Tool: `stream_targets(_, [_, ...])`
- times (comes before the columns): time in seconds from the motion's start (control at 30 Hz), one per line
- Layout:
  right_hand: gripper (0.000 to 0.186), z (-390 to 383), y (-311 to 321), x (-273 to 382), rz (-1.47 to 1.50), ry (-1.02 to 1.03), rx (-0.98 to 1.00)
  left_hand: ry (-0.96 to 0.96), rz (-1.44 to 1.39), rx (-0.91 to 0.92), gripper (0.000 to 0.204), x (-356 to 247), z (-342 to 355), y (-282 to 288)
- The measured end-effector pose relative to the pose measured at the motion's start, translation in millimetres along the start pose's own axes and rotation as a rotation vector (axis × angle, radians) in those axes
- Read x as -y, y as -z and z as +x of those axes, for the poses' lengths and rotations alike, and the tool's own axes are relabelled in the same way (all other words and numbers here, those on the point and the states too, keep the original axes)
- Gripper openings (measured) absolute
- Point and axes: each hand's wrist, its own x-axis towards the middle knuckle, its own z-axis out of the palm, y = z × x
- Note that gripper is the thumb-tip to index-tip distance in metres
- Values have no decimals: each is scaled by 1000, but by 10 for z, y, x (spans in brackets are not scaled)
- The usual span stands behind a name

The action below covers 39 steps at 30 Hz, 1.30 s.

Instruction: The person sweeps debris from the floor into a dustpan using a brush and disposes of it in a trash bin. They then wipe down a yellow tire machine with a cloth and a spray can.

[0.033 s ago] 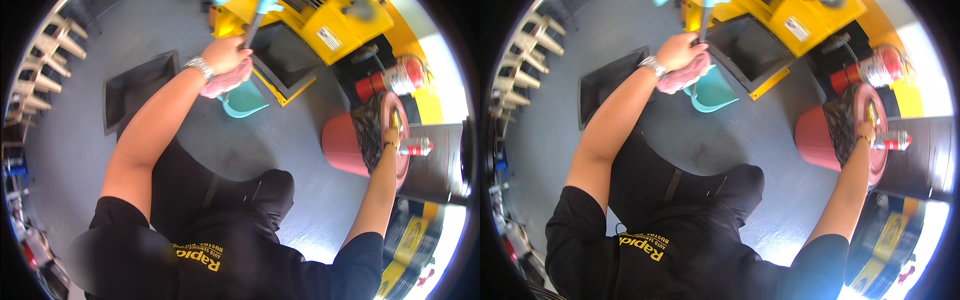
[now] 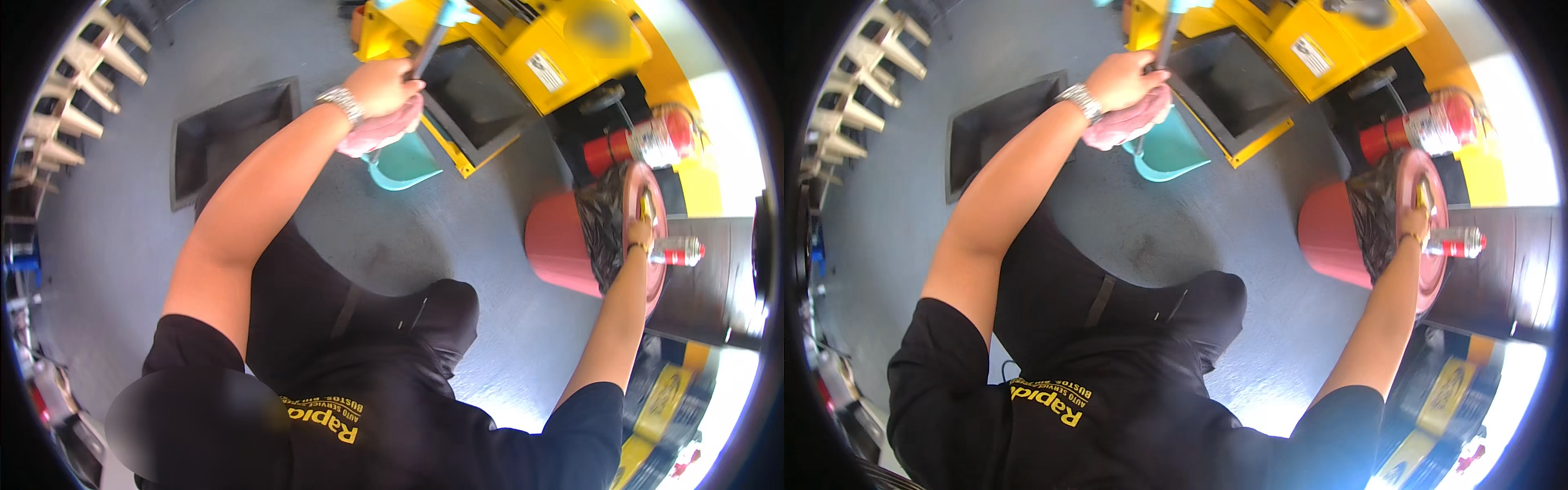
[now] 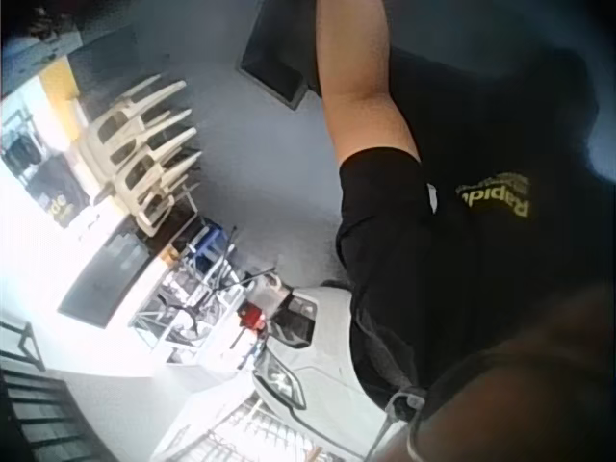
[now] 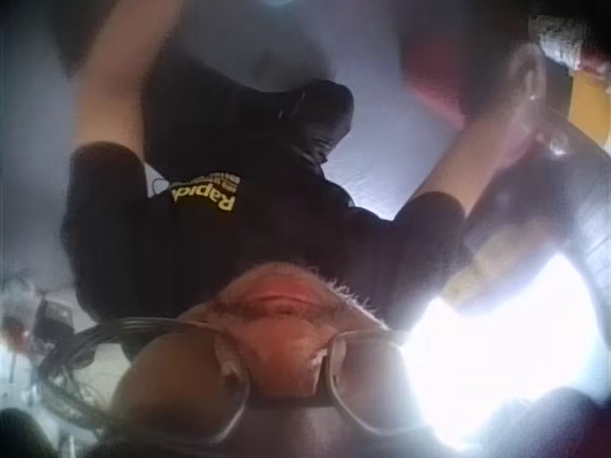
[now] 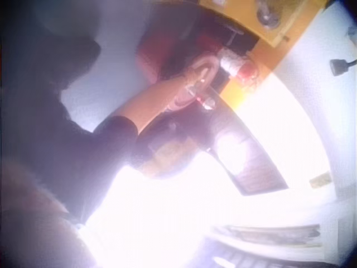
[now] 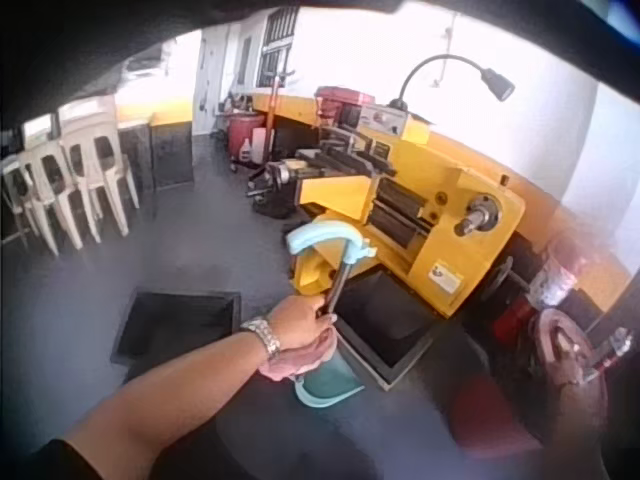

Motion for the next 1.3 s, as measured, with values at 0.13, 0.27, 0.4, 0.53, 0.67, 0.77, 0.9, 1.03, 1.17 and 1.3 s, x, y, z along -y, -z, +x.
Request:
stream_targets(0.13, [36, -420, 61, 520, 489, -162, -193, 90, 34, 127, 38, 181, 30, 22])
stream_targets(0.27, [31, -1352, 495, 720, 741, 97, -570, 65, 24, 148, 33, 384, 188, 6])
stream_targets(0.4, [41, -3103, 1383, 1898, 1687, -388, 111, 33, 44, 128, 32, 634, 390, -57])
stream_targets(0.53, [37, -3809, 1501, 2509, 1925, -367, 441, -108, 36, 69, 30, 606, 583, -180])
stream_targets(0.67, [24, -3720, 1321, 3132, 1659, -359, 464, -126, -46, 86, 31, 780, 782, -224])
stream_targets(0.77, [26, -3518, 1194, 3471, 1474, -136, 423, -194, -91, 133, 33, 855, 939, -244])
stream_targets(0.9, [31, -3335, 1070, 4012, 1389, -48, 470, -281, -262, 118, 40, 1029, 830, -400])
stream_targets(1.03, [32, -3337, 791, 4293, 1350, -103, 400, -129, -404, 44, 53, 1371, 355, -596])
stream_targets(1.17, [35, -3248, 506, 4767, 1410, -132, 339, 354, -396, 169, 75, 1974, -421, -1311])
stream_targets(1.3, [37, -3228, 239, 5136, 1525, -267, 308, 740, -470, 421, 84, 2034, -747, -1905])
